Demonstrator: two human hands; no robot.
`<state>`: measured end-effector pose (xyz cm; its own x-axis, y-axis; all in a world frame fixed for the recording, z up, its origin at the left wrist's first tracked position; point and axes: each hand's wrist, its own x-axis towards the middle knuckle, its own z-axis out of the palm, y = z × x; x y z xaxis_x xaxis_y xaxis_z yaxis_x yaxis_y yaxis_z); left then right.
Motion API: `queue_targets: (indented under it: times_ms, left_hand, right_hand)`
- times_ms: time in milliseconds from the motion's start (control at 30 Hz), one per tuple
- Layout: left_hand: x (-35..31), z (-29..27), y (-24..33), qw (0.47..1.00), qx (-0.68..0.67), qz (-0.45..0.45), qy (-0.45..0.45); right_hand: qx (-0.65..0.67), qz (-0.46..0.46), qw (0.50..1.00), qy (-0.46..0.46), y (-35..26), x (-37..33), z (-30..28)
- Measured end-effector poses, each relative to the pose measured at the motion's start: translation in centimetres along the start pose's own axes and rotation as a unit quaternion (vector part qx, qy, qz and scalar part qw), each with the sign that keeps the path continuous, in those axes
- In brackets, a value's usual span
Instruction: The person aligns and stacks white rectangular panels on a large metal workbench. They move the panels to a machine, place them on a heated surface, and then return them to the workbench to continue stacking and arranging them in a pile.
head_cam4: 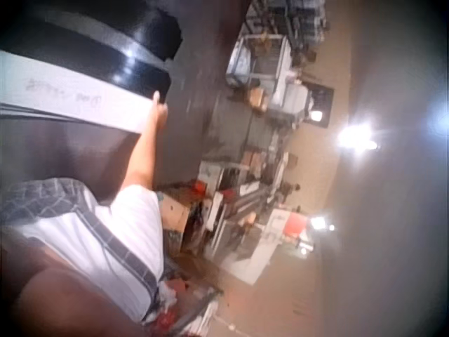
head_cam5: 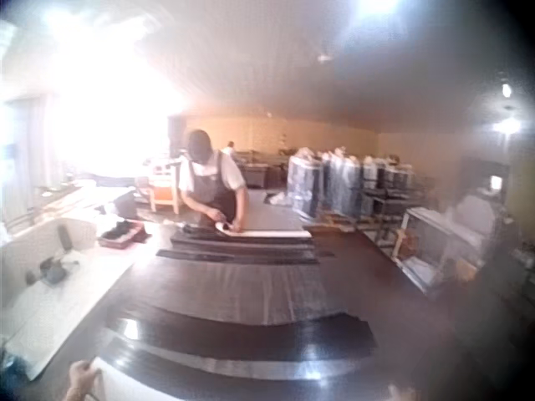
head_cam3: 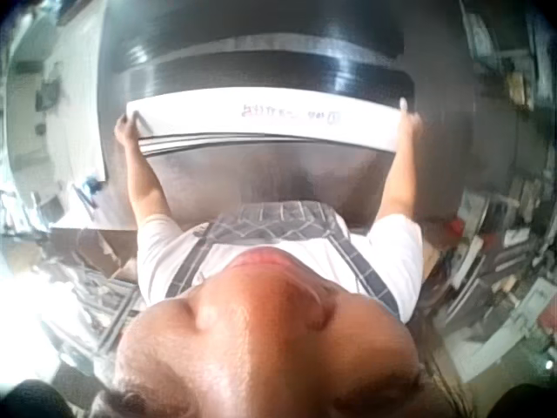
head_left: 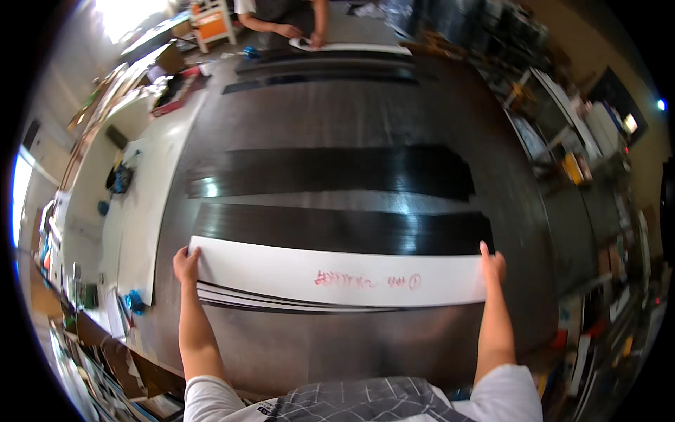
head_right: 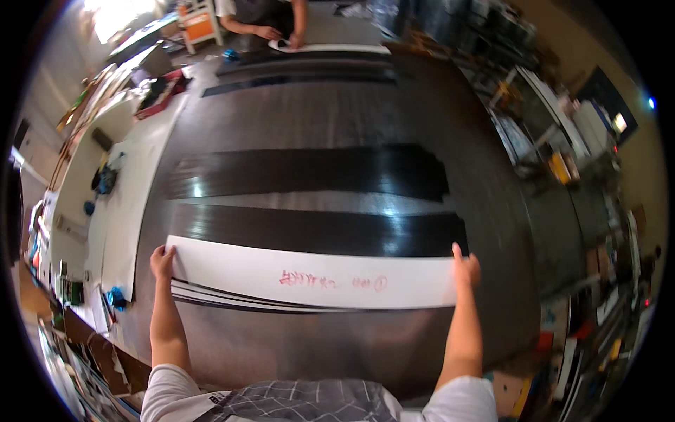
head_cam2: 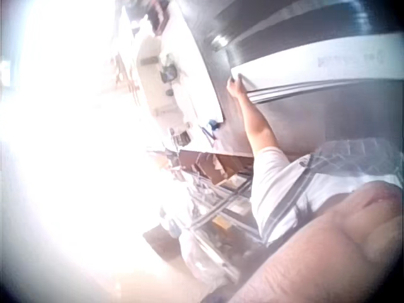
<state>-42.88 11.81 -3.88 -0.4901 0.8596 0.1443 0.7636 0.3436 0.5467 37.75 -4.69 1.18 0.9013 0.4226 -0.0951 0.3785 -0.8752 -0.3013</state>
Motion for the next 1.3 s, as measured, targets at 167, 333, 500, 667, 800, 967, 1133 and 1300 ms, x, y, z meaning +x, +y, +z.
queue_targets:
  times_ms: [167, 333, 500, 667, 800, 967, 1133, 1300]
  left_hand:
    - [-0.5, -1.1, 3.9, 0.997, 0.065, -0.024, -0.020]
    - [-4.2, -2.9, 1.6, 0.994, 0.094, -0.045, 0.017]
    - [-7.5, -4.4, 3.2, 0.987, 0.130, -0.093, 0.034]
    - [-12.6, -4.2, 5.1, 0.987, 0.133, 0.004, 0.089]
    - [-16.3, -2.5, 3.2, 0.988, 0.022, -0.052, 0.144]
    - [-15.4, -1.5, 6.0, 0.881, -0.358, -0.230, 0.207]
    - [-14.3, -0.3, 5.9, 0.820, -0.458, -0.222, 0.262]
    - [-14.3, -0.3, 6.7, 0.836, -0.429, -0.223, 0.261]
  right_hand:
    - [-0.034, -0.049, 0.998, 0.035, -0.4, 0.3, -0.1]
    - [-0.050, -0.041, 0.998, 0.010, -3.7, -2.5, -2.5]
    - [-0.083, -0.077, 0.993, 0.041, -3.5, -2.1, -1.7]
    - [-0.069, -0.131, 0.984, 0.100, -3.6, -3.2, -2.1]
    - [-0.038, -0.134, 0.977, 0.160, 1.0, -2.6, 0.0]
    - [0.037, -0.101, 0.968, 0.228, 4.4, -3.4, 2.3]
    - [0.112, -0.095, 0.962, 0.232, 3.0, -4.7, 2.4]
    - [0.086, -0.084, 0.960, 0.253, 4.0, -3.6, 3.3]
